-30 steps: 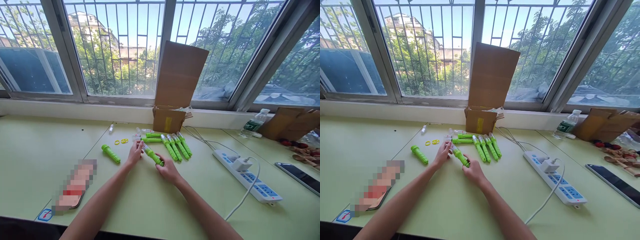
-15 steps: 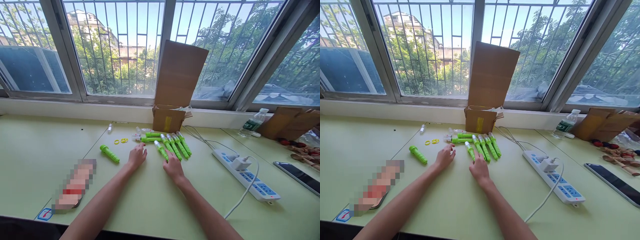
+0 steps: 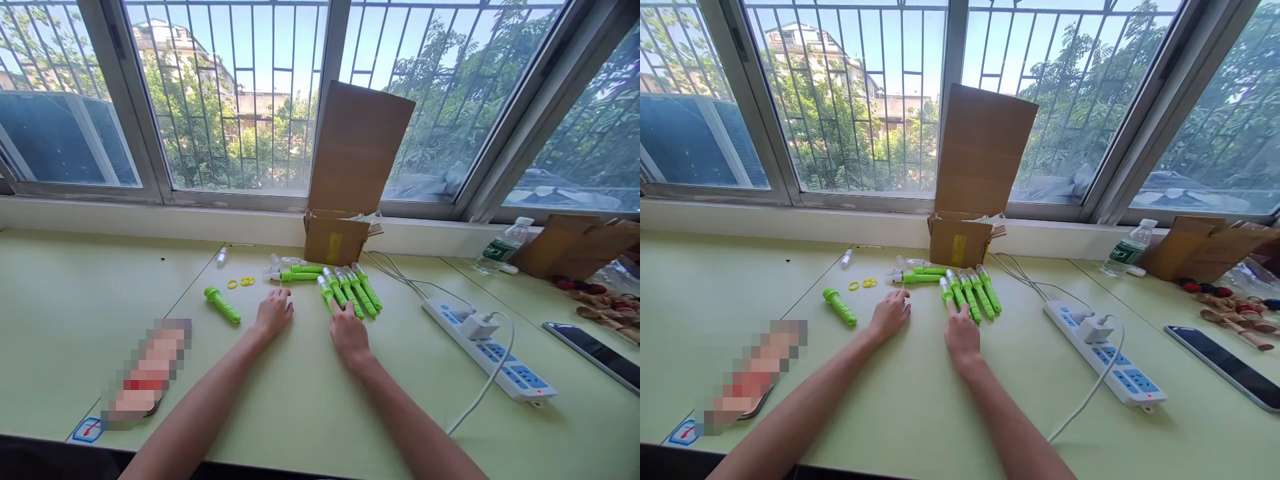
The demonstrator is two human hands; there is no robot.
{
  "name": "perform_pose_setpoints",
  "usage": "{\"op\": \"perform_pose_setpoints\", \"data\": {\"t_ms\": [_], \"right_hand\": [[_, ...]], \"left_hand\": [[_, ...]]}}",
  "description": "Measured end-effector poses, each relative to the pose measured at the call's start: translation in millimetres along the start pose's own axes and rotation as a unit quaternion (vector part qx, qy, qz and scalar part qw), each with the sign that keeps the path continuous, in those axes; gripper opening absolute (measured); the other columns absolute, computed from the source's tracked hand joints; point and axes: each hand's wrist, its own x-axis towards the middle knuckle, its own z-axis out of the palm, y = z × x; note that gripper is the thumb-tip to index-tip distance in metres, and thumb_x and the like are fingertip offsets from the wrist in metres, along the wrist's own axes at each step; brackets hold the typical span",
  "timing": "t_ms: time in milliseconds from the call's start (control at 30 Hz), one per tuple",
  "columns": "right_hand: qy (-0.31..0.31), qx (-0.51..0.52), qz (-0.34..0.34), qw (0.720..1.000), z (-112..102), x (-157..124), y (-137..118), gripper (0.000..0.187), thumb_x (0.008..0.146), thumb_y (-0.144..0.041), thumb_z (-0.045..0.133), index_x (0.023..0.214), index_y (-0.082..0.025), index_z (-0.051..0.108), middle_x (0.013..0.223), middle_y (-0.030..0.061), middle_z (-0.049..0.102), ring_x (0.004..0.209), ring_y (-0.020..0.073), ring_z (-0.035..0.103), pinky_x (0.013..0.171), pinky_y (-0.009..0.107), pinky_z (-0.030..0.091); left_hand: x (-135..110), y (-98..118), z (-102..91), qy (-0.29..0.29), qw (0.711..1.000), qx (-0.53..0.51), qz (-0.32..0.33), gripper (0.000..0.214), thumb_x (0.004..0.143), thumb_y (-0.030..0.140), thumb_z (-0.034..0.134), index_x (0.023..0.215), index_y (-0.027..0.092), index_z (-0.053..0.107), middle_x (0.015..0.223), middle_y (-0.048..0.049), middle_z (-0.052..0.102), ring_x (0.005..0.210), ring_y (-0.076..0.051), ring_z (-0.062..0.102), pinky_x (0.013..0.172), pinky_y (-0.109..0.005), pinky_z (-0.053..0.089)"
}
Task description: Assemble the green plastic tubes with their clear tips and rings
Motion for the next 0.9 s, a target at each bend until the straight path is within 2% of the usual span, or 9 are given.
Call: {"op": "perform_pose_setpoints", "data": {"t_ms": [100, 267, 400, 500, 633, 800, 900], "right_hand": [[-0.009, -0.024, -0.004, 1.000, -1, -2, -4, 0.048, 0.087, -0.017, 0.039, 0.135, -0.023, 0.043, 0.107, 0.0133, 0.053, 0.069, 0.0180, 0.063, 0.061, 0.028, 0.045], [-0.038, -0.018, -0.018, 0.999, -5, -5, -11, 0.056, 0.085, -0.022, 0.038, 0.141, -0.013, 0.034, 0.117, 0.0214, 0.050, 0.074, 0.0222, 0.064, 0.066, 0.033, 0.048], [-0.058, -0.010, -0.028, 0.998, -3, -4, -9, 0.062, 0.083, -0.015, 0.037, 0.143, -0.010, 0.028, 0.124, 0.0243, 0.045, 0.076, 0.0226, 0.065, 0.067, 0.033, 0.048], [-0.050, 0.014, -0.033, 0.998, 1, 0, -3, 0.064, 0.081, -0.008, 0.038, 0.144, -0.010, 0.026, 0.121, 0.0220, 0.046, 0.078, 0.0210, 0.064, 0.071, 0.031, 0.048], [-0.018, 0.039, -0.030, 0.999, 4, 3, 1, 0.058, 0.085, -0.008, 0.035, 0.142, -0.016, 0.029, 0.114, 0.0171, 0.049, 0.079, 0.0190, 0.063, 0.071, 0.028, 0.047], [0.007, 0.010, -0.014, 1.000, -4, -1, -6, 0.052, 0.088, -0.016, 0.038, 0.139, -0.020, 0.033, 0.115, 0.0156, 0.048, 0.072, 0.0172, 0.062, 0.060, 0.027, 0.045], [0.026, -0.004, -0.008, 1.000, -12, -4, -9, 0.040, 0.089, -0.023, 0.040, 0.128, -0.019, 0.045, 0.115, 0.0152, 0.048, 0.075, 0.0186, 0.062, 0.058, 0.027, 0.043]], "left_hand": [[0, 0, 0.1, 0.001, 1.000, 0.005, 0.007, 0.025, 0.088, 0.027, 0.041, 0.110, 0.021, 0.050, 0.113, -0.0078, 0.057, 0.106, -0.020, 0.051, 0.077, -0.030, 0.043], [-1, 3, -2.1, -0.008, 1.000, 0.006, 0.010, 0.026, 0.087, 0.026, 0.043, 0.112, 0.020, 0.050, 0.112, -0.0086, 0.056, 0.108, -0.022, 0.050, 0.079, -0.032, 0.043], [-1, 5, -3.9, -0.014, 1.000, 0.004, 0.006, 0.026, 0.087, 0.025, 0.044, 0.112, 0.021, 0.050, 0.112, -0.0090, 0.056, 0.108, -0.022, 0.049, 0.081, -0.032, 0.043], [-2, 4, -3.6, -0.014, 1.000, 0.003, 0.012, 0.027, 0.086, 0.024, 0.044, 0.112, 0.020, 0.050, 0.112, -0.0091, 0.056, 0.107, -0.022, 0.049, 0.081, -0.032, 0.043], [-2, 3, -2.0, -0.013, 1.000, 0.005, 0.019, 0.027, 0.086, 0.025, 0.044, 0.112, 0.020, 0.050, 0.112, -0.0095, 0.056, 0.107, -0.022, 0.049, 0.082, -0.032, 0.043], [-2, 4, -1.4, -0.015, 1.000, 0.006, 0.018, 0.028, 0.086, 0.025, 0.044, 0.112, 0.019, 0.050, 0.113, -0.0098, 0.056, 0.107, -0.022, 0.049, 0.083, -0.033, 0.042], [-2, 4, -2.0, -0.013, 1.000, -0.007, 0.011, 0.027, 0.086, 0.025, 0.045, 0.112, 0.020, 0.051, 0.113, -0.0093, 0.057, 0.109, -0.022, 0.049, 0.083, -0.032, 0.042]]}}
